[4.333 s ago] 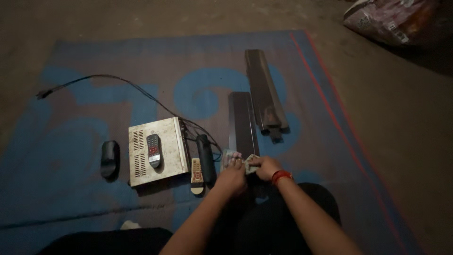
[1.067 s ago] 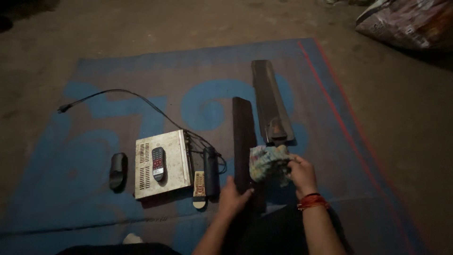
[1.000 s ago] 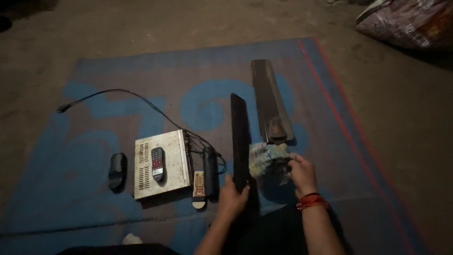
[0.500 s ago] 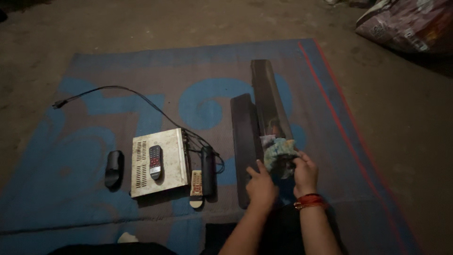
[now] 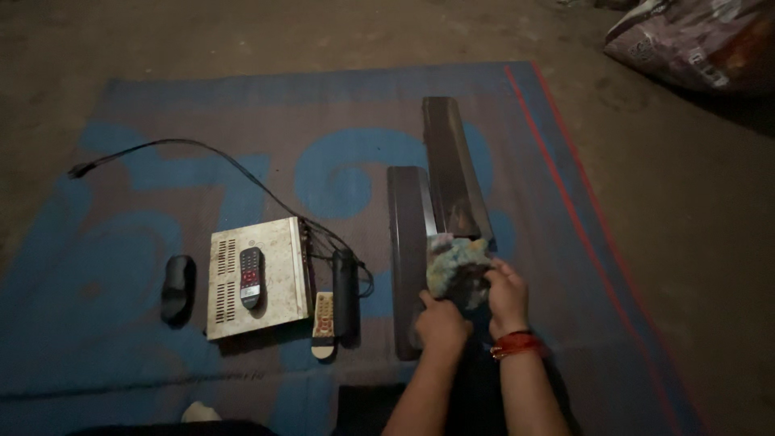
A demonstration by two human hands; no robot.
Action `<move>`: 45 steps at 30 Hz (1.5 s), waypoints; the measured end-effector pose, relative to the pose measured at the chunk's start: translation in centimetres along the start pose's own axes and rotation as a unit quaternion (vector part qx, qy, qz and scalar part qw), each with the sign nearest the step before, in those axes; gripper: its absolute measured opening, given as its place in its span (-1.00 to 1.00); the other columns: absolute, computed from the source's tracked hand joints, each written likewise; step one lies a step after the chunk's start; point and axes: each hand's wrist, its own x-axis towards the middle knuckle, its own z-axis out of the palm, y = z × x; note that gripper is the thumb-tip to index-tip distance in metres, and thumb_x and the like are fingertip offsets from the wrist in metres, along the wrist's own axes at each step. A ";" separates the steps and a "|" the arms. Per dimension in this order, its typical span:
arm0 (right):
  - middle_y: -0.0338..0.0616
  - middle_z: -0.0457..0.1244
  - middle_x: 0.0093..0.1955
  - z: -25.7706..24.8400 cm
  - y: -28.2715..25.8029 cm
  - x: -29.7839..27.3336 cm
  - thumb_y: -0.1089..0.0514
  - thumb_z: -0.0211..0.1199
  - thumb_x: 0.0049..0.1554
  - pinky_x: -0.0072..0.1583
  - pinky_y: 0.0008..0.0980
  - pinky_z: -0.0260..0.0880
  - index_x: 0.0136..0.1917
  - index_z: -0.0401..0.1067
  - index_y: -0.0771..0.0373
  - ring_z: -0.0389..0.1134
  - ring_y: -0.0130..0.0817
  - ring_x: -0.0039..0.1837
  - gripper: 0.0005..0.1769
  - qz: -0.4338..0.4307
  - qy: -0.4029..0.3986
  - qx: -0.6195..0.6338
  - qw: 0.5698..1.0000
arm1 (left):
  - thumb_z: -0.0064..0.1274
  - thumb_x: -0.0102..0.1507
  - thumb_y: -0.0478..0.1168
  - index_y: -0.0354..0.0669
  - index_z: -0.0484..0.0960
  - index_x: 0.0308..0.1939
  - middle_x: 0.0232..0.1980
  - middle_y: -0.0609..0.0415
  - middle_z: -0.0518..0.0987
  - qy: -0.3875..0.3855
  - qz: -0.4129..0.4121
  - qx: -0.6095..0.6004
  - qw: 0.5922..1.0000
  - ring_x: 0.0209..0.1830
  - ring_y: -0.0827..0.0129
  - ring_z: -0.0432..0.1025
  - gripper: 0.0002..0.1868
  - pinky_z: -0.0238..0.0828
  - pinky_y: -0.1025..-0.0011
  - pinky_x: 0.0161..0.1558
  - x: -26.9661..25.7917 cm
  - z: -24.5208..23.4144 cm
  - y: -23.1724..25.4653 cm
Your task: The person wipes down fan blades using a cloth while sitting near an electronic device and a remote.
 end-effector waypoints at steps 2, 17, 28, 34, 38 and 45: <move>-0.15 0.38 0.07 0.1 0.1 0.2 0.29 0.03 0.19 0.10 -0.40 0.35 0.27 0.48 0.37 0.38 -0.37 0.03 -0.59 0.015 -0.007 -0.017 1.000 | 0.24 0.24 0.07 -0.26 0.64 0.15 0.53 -0.16 0.19 -0.020 0.012 0.049 0.999 0.13 -0.04 0.52 -0.44 0.53 0.14 0.07 0.2 -0.8 -0.6; -0.11 0.44 0.10 5.5 -0.3 7.2 0.31 0.14 0.15 0.06 -0.42 0.43 0.31 0.47 0.20 0.44 -0.41 0.03 -0.55 -0.183 -0.185 -0.294 0.920 | 0.49 -0.02 -0.10 0.08 0.20 0.59 0.41 -0.37 0.26 0.121 0.279 -0.014 0.953 0.21 -0.24 0.37 0.14 0.42 0.02 0.04 5.1 -14.4 -2.4; -0.05 0.37 0.26 17.9 -4.7 22.3 0.45 0.20 -0.02 0.31 -0.12 0.37 0.28 0.50 0.08 0.39 -0.01 0.28 -0.39 -0.386 -0.163 -0.542 0.728 | 0.03 0.25 -0.34 -0.11 0.62 0.05 0.14 -0.22 0.50 0.235 0.359 0.137 0.893 0.12 -0.08 0.47 -0.71 0.48 0.07 0.07 28.5 -20.5 -1.0; -0.05 0.36 0.11 19.7 -0.6 24.5 0.36 0.20 0.02 0.14 -0.03 0.42 0.18 0.55 0.04 0.39 0.02 0.13 -0.53 -0.337 -0.153 -0.650 0.664 | -0.09 0.31 -0.25 -0.04 0.68 0.02 0.14 -0.11 0.54 0.178 0.286 0.188 0.923 0.16 -0.01 0.48 -0.72 0.32 -0.18 0.17 32.1 -17.6 -1.3; -0.01 0.35 0.14 19.4 1.3 25.5 0.22 0.13 0.23 0.14 -0.02 0.45 0.11 0.56 0.06 0.41 0.04 0.13 -0.75 -0.355 -0.111 -0.656 0.657 | -0.10 0.31 -0.24 -0.18 0.68 0.01 0.21 -0.20 0.53 0.167 0.278 0.143 0.935 0.14 -0.16 0.49 -0.71 0.42 -0.07 0.17 32.5 -16.6 -1.2; -0.01 0.35 0.15 17.2 1.8 21.1 0.31 0.18 0.08 0.13 -0.01 0.44 0.16 0.55 0.03 0.41 0.07 0.11 -0.60 -0.355 -0.125 -0.646 0.664 | -0.14 0.30 -0.29 -0.08 0.63 0.15 0.13 -0.25 0.51 0.169 0.285 0.111 0.937 0.12 -0.17 0.46 -0.63 0.34 -0.15 0.15 28.6 -14.7 -3.2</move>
